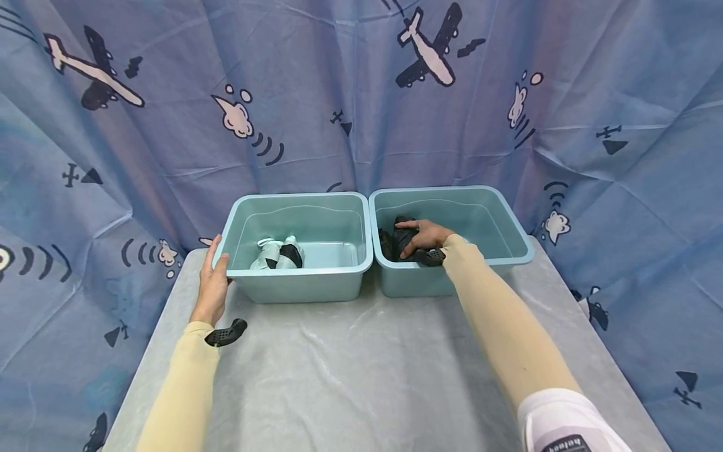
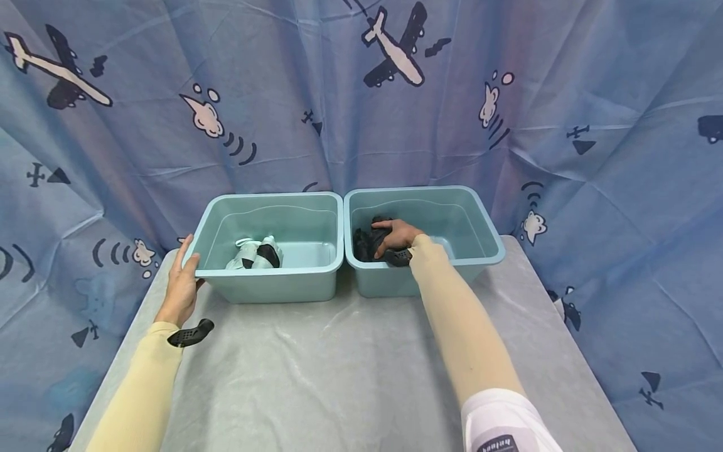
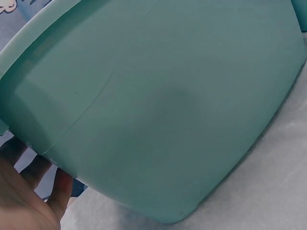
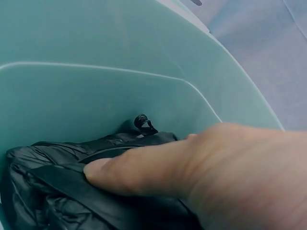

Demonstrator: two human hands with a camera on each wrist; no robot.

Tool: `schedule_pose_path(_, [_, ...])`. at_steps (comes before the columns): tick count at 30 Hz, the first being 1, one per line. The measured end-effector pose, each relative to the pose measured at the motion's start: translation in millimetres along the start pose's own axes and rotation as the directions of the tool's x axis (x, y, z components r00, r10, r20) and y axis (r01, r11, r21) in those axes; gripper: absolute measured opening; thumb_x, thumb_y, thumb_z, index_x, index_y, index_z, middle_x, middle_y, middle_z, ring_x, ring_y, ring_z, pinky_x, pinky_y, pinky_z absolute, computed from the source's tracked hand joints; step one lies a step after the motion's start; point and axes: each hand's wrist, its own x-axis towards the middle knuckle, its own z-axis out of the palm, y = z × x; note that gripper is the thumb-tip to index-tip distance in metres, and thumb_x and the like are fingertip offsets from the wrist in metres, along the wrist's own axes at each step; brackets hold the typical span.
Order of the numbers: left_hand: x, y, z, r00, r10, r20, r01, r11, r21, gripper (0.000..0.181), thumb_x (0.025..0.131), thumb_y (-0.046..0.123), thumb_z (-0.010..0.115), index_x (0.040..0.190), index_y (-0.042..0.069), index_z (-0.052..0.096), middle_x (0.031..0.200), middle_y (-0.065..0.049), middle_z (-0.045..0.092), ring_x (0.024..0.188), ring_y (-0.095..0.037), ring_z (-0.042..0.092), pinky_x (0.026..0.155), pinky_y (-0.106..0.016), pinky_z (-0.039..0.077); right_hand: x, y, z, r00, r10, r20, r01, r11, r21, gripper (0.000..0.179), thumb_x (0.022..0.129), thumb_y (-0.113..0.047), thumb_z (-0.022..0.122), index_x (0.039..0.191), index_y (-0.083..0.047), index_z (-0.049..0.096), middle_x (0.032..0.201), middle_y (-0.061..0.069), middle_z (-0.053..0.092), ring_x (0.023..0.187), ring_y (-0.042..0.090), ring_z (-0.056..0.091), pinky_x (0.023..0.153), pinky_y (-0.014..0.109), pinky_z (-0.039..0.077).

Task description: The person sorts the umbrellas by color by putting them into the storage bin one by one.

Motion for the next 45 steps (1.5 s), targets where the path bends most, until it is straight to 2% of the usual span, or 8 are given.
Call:
schedule_pose_path(14, [1.0,-0.2,-1.2,0.997,-0.068,0.028,0.068,0.998,0.003,0.057,0.112,0.027,0.03,0.164,0.04,0.009,0.17,0.0,0.004,0.154,-0.027,0.013,0.122,-0.05,0.017,-2.2,-3.7,4.3,0.999,0.04,-0.002,-0.04,0.999,-0.003,0.086,0.086,-0.007,0.078,0.159,-0.008,0.034,0.165,0.025,0.013,0.15,0.04,0.018,0.116,0.048,0.032])
schedule_pose_path(19, [0.6,-2.8,-0.3,0.998,-0.061,0.033,0.06,0.998,0.012,0.057,0.112,0.026,0.031,0.164,0.039,0.009,0.17,0.0,0.006,0.154,-0.026,0.013,0.122,-0.05,0.017,-7.4,-1.5,3.3,0.998,0.057,0.008,-0.057,0.998,0.009,0.085,0.083,-0.009,0.079,0.158,-0.009,0.038,0.163,0.028,0.018,0.14,0.037,0.037,0.104,0.042,0.046])
schedule_pose_path(25, [-5.8,9.1,3.2,0.997,-0.057,0.046,0.056,0.998,0.021,0.058,0.112,0.025,0.031,0.165,0.035,0.008,0.17,-0.003,0.004,0.154,-0.029,0.012,0.122,-0.051,0.016,-8.5,3.2,1.8,0.995,0.096,-0.009,-0.096,0.995,0.018,0.081,0.087,-0.008,0.073,0.158,-0.007,0.035,0.163,0.027,0.019,0.135,0.036,0.041,0.092,0.04,0.049])
schedule_pose_path(30, [-3.3,8.2,3.5,0.997,-0.061,0.05,0.061,0.998,0.018,0.058,0.112,0.025,0.031,0.165,0.035,0.008,0.17,-0.003,0.004,0.154,-0.029,0.012,0.122,-0.052,0.017,-11.6,1.8,-1.2,0.995,0.095,-0.022,-0.094,0.995,0.042,0.081,0.086,-0.006,0.07,0.158,-0.005,0.033,0.158,0.028,0.03,0.106,0.025,0.049,0.075,0.031,0.047])
schedule_pose_path(34, [7.9,-3.1,1.0,0.998,-0.039,0.041,0.038,0.999,0.029,0.057,0.112,0.028,0.032,0.163,0.04,0.01,0.17,0.0,0.005,0.154,-0.027,0.014,0.121,-0.051,0.018,-12.9,-0.8,-3.9,0.994,0.103,-0.039,-0.099,0.989,0.107,0.077,0.09,-0.009,0.067,0.159,-0.008,0.034,0.157,0.026,0.032,0.11,0.027,0.047,0.078,0.033,0.047])
schedule_pose_path(37, [10.9,-7.5,-0.5,0.999,-0.022,0.035,0.02,0.999,0.038,0.057,0.112,0.031,0.032,0.163,0.042,0.011,0.17,0.0,0.007,0.153,-0.027,0.015,0.121,-0.052,0.019,-14.3,-2.4,-2.9,0.992,0.117,-0.045,-0.108,0.98,0.167,0.073,0.094,-0.011,0.065,0.16,-0.011,0.033,0.161,0.023,0.026,0.132,0.037,0.043,0.097,0.044,0.047])
schedule_pose_path(40, [10.2,-8.8,-2.4,0.999,-0.021,0.03,0.02,0.999,0.044,0.057,0.112,0.031,0.032,0.163,0.041,0.01,0.17,-0.001,0.006,0.153,-0.028,0.015,0.121,-0.053,0.019,-17.6,-2.6,-0.4,0.995,0.092,-0.044,-0.081,0.977,0.198,0.07,0.097,-0.011,0.064,0.16,-0.01,0.033,0.165,0.022,0.02,0.147,0.042,0.027,0.115,0.056,0.032])
schedule_pose_path(45, [9.0,-8.0,-4.5,0.999,-0.028,0.019,0.027,0.998,0.063,0.057,0.112,0.031,0.033,0.163,0.041,0.01,0.17,-0.002,0.006,0.153,-0.03,0.015,0.12,-0.054,0.02,-38.1,-6.5,5.2,0.995,-0.004,-0.103,0.021,0.985,0.17,0.066,0.101,-0.017,0.063,0.159,-0.01,0.034,0.161,0.021,0.03,0.146,0.04,0.03,0.115,0.059,0.029])
